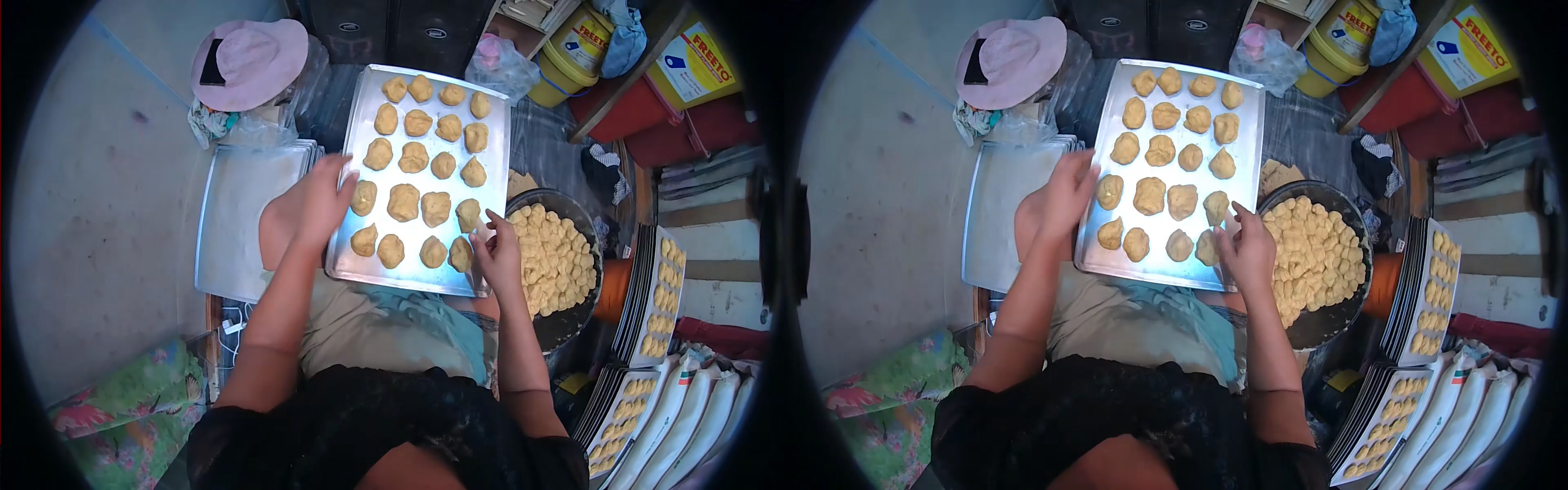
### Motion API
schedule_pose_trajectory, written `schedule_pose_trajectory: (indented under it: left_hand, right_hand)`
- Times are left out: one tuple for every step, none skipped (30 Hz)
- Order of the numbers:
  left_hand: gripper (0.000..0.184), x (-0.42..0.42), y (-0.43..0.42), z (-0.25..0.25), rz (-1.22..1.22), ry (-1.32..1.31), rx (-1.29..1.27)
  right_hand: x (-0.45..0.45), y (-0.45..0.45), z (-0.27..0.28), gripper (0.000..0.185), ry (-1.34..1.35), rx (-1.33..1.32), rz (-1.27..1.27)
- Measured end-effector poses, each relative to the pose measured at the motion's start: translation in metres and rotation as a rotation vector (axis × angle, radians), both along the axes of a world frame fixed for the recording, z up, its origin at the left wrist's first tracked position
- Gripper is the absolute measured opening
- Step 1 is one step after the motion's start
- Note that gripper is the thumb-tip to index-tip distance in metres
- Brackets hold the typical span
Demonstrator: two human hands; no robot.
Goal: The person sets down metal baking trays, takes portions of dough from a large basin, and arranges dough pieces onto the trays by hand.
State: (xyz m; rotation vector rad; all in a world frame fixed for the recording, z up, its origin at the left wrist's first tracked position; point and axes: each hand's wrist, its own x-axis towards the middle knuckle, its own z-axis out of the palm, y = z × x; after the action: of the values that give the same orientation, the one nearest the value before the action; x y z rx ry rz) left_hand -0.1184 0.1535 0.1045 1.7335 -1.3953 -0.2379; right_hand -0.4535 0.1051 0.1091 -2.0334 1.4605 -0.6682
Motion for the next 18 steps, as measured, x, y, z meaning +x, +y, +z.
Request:
schedule_pose_trajectory:
  left_hand:
    - [0.034,-0.008,0.024,-0.003,-0.019,-0.052,-0.019]
    - [0.033,-0.022,0.048,-0.004,-0.058,-0.092,0.030]
    - [0.032,-0.037,0.069,-0.002,-0.099,-0.133,0.080]
    - [0.033,-0.051,0.082,0.001,-0.126,-0.214,0.071]
    - [0.034,-0.065,0.091,0.005,-0.149,-0.297,0.061]
    - [0.034,-0.074,0.097,0.006,-0.152,-0.328,0.069]
    - [0.034,-0.081,0.100,0.006,-0.149,-0.363,0.075]
    - [0.034,-0.085,0.100,0.005,-0.141,-0.398,0.080]
    - [0.034,-0.085,0.097,-0.005,-0.171,-0.385,0.085]
    - [0.033,-0.083,0.094,-0.022,-0.192,-0.371,0.095]
    - [0.033,-0.081,0.094,-0.033,-0.203,-0.355,0.109]
    - [0.035,-0.083,0.097,-0.035,-0.209,-0.404,0.119]
    - [0.037,-0.082,0.096,-0.034,-0.207,-0.456,0.128]
    - [0.036,-0.081,0.099,-0.020,-0.211,-0.387,0.107]
    - [0.029,-0.077,0.104,0.000,-0.185,-0.367,0.048]
    - [0.031,-0.067,0.110,0.000,-0.096,-0.332,0.036]
    - [0.032,-0.055,0.117,0.001,-0.019,-0.296,0.024]
    - [0.037,-0.027,0.126,-0.022,0.039,-0.150,0.074]
  right_hand:
    - [0.003,0.001,0.000,0.045,0.000,-0.090,0.000]
    - [0.007,0.000,0.000,0.045,-0.001,-0.180,-0.001]
    - [0.012,-0.001,0.000,0.045,-0.001,-0.269,-0.004]
    - [0.018,-0.004,-0.001,0.043,-0.091,-0.324,0.011]
    - [0.022,0.002,0.007,0.040,-0.026,-0.253,0.059]
    - [0.027,0.009,0.021,0.037,0.037,-0.186,0.113]
    - [0.033,0.014,0.029,0.035,0.099,-0.125,0.171]
    - [0.038,0.021,0.027,0.030,0.144,-0.259,0.300]
    - [0.045,0.029,0.019,0.025,0.206,-0.255,0.392]
    - [0.049,0.036,0.005,0.027,0.240,-0.240,0.404]
    - [0.052,0.042,-0.005,0.028,0.274,-0.224,0.425]
    - [0.055,0.048,-0.004,0.029,0.335,-0.211,0.404]
    - [0.058,0.048,0.001,0.031,0.393,-0.209,0.385]
    - [0.062,0.049,0.012,0.030,0.390,-0.245,0.402]
    - [0.065,0.051,0.021,0.029,0.292,-0.350,0.389]
    - [0.070,0.048,0.029,0.028,0.228,-0.301,0.411]
    - [0.074,0.048,0.033,0.026,0.169,-0.245,0.422]
    - [0.081,0.047,0.032,0.026,0.007,-0.119,0.412]
